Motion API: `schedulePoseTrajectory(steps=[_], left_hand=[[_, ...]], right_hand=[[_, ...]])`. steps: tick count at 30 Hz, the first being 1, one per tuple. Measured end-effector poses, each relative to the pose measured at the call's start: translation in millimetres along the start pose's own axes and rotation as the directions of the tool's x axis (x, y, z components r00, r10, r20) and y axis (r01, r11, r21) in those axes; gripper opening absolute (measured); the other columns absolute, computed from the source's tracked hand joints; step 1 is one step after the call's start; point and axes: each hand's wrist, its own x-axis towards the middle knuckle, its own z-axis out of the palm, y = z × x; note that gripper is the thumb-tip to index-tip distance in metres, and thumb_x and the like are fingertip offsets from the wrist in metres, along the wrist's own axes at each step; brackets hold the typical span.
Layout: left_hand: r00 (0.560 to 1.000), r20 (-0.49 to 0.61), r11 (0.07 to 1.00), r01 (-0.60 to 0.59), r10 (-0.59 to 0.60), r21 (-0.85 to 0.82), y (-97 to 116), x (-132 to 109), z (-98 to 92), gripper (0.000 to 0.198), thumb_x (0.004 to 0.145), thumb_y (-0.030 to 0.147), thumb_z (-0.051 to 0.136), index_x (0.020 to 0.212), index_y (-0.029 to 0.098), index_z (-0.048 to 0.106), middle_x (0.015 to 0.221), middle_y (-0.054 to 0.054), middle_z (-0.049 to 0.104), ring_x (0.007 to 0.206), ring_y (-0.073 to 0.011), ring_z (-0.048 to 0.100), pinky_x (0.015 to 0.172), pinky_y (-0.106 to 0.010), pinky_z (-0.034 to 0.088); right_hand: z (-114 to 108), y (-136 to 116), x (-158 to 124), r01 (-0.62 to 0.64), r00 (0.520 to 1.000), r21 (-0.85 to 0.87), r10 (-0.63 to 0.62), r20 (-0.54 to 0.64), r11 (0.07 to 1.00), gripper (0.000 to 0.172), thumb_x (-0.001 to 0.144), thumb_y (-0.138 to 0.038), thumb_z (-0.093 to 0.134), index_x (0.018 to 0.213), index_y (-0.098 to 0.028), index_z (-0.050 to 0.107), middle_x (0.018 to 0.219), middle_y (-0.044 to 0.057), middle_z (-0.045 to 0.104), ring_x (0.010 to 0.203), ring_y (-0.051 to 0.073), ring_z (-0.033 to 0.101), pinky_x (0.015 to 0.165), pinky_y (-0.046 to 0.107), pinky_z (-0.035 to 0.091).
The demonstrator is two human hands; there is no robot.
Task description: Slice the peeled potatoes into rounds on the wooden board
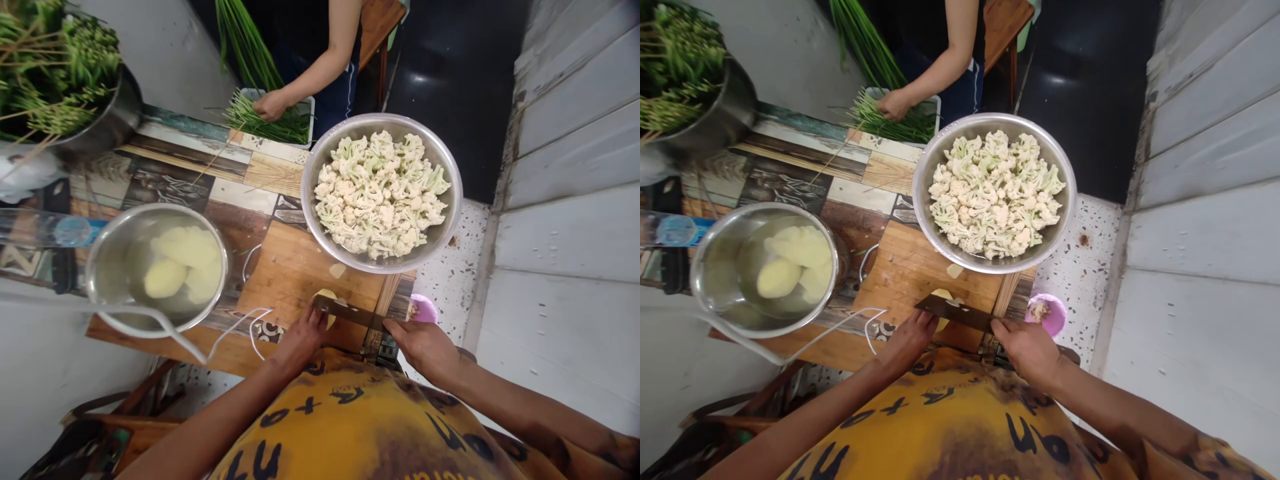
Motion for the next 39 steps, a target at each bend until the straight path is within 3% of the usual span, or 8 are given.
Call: schedulePoseTrajectory(steps=[10, 17, 22, 26, 31, 35, 39], left_hand=[[1.000, -0.007, 1.000, -0.029, 0.029, -0.011, -3, -1, 2.4, 0.041, 0.082, 0.003, 0.035, 0.122, 0.006, 0.047, 0.123, -0.023, 0.047, 0.121, -0.0288, 0.041, 0.091, -0.041, 0.045], [0.999, -0.017, 0.999, -0.045, 0.046, 0.023, -4, 0, 8.0, 0.049, 0.080, 0.001, 0.034, 0.128, 0.007, 0.043, 0.131, -0.021, 0.043, 0.126, -0.0297, 0.035, 0.095, -0.042, 0.042], [0.998, -0.058, 0.999, -0.033, 0.036, 0.041, -3, -1, 6.4, 0.053, 0.079, 0.000, 0.033, 0.132, 0.006, 0.037, 0.138, -0.021, 0.034, 0.131, -0.0289, 0.027, 0.098, -0.039, 0.039], [0.999, -0.047, 1.000, -0.016, 0.016, 0.000, -3, -1, 6.9, 0.053, 0.079, 0.000, 0.032, 0.132, 0.008, 0.037, 0.137, -0.021, 0.035, 0.131, -0.0286, 0.028, 0.095, -0.041, 0.042], [0.999, -0.036, 0.999, -0.022, 0.020, -0.046, -4, -1, 8.0, 0.045, 0.081, 0.002, 0.035, 0.125, 0.007, 0.045, 0.132, -0.021, 0.041, 0.129, -0.0284, 0.031, 0.094, -0.040, 0.044], [0.999, -0.035, 0.997, -0.013, 0.010, -0.079, -4, -1, 6.6, 0.046, 0.081, 0.001, 0.036, 0.126, 0.007, 0.044, 0.133, -0.020, 0.041, 0.131, -0.0278, 0.028, 0.097, -0.040, 0.041], [0.999, -0.027, 0.998, -0.033, 0.031, -0.053, -5, -2, 5.5, 0.050, 0.080, 0.000, 0.033, 0.128, 0.007, 0.042, 0.135, -0.021, 0.039, 0.131, -0.0285, 0.027, 0.096, -0.041, 0.042]], right_hand=[[-2, 0, 6, 0.028, 0.999, -0.047, -0.026, 0.048, 0.998, 0.049, 0.072, 0.000, 0.044, 0.120, -0.012, 0.045, 0.100, 0.010, 0.065, 0.078, 0.018, 0.061, 0.059, 0.026, 0.039], [0, 0, 36, -0.017, 0.993, -0.042, 0.021, 0.119, 0.999, 0.034, 0.076, -0.006, 0.044, 0.108, -0.015, 0.051, 0.078, 0.006, 0.066, 0.065, 0.018, 0.060, 0.052, 0.026, 0.034], [13, -2, 58, -0.050, 0.995, -0.018, 0.052, 0.083, 0.999, 0.026, 0.083, -0.012, 0.041, 0.105, -0.016, 0.053, 0.074, 0.006, 0.066, 0.063, 0.017, 0.060, 0.050, 0.025, 0.031], [10, -4, 37, -0.047, 0.999, 0.022, 0.047, 0.013, 0.999, 0.030, 0.083, -0.012, 0.040, 0.112, -0.015, 0.050, 0.082, 0.007, 0.067, 0.070, 0.016, 0.060, 0.052, 0.025, 0.032], [0, -2, 5, 0.002, 1.000, 0.021, -0.003, 0.027, 1.000, 0.035, 0.080, -0.006, 0.038, 0.112, -0.014, 0.049, 0.087, 0.007, 0.066, 0.072, 0.017, 0.059, 0.055, 0.026, 0.034], [-1, 3, 1, -0.016, 0.999, 0.030, 0.014, 0.042, 0.999, 0.029, 0.080, -0.006, 0.041, 0.106, -0.016, 0.052, 0.077, 0.004, 0.065, 0.065, 0.016, 0.057, 0.053, 0.025, 0.033], [2, 4, 8, -0.003, 0.998, 0.030, 0.001, 0.061, 1.000, 0.030, 0.080, -0.008, 0.042, 0.108, -0.017, 0.051, 0.083, 0.007, 0.065, 0.070, 0.016, 0.059, 0.056, 0.024, 0.034]])
